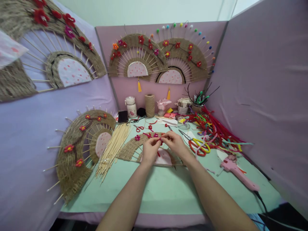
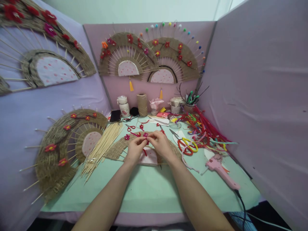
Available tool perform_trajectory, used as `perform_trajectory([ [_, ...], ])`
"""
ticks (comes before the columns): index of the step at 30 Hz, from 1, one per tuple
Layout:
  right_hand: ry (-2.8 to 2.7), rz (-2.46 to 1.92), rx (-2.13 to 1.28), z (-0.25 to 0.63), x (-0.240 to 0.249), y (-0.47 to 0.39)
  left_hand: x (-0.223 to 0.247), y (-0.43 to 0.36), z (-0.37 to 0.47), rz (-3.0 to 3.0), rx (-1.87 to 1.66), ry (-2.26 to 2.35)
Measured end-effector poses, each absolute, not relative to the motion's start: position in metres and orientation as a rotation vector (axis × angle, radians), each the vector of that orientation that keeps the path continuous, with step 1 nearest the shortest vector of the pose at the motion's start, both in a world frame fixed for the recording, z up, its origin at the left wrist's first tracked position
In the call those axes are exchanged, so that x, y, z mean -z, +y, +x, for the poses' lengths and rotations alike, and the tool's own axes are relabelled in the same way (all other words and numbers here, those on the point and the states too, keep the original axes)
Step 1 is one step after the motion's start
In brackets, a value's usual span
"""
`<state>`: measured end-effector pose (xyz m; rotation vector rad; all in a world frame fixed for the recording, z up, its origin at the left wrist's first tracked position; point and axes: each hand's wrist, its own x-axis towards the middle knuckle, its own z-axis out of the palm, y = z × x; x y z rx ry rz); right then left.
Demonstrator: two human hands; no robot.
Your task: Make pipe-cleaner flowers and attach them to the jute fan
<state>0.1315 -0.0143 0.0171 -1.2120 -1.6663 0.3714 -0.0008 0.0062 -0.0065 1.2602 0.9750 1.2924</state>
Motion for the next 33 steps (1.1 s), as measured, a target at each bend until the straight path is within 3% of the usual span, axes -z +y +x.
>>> perform_trajectory([
  [6, -1.852, -1.209, -0.138, 0.131, -0.015, -0.016, 0.0, -0.003, -0.003, 1.615, -1.319, 1.187],
  [12, -1.992, -1.213, -0.129, 0.131, -0.013, -0.015, 0.002, -0.002, -0.005, 1.774, -1.271, 1.258],
  [19, -1.523, -1.267, -0.495, 0.138, -0.014, -0.009, 0.007, 0.013, -0.006, 1.181, -1.288, 0.985],
  [24, -1.518, -1.267, -0.69, 0.135, -0.008, -0.005, 0.006, 0.013, -0.008, 1.064, -1.313, 0.924],
  [33, -1.687, -1.172, -0.386, 0.129, -0.008, -0.01, 0.007, 0.012, -0.007, 0.993, -1.258, 0.878],
])
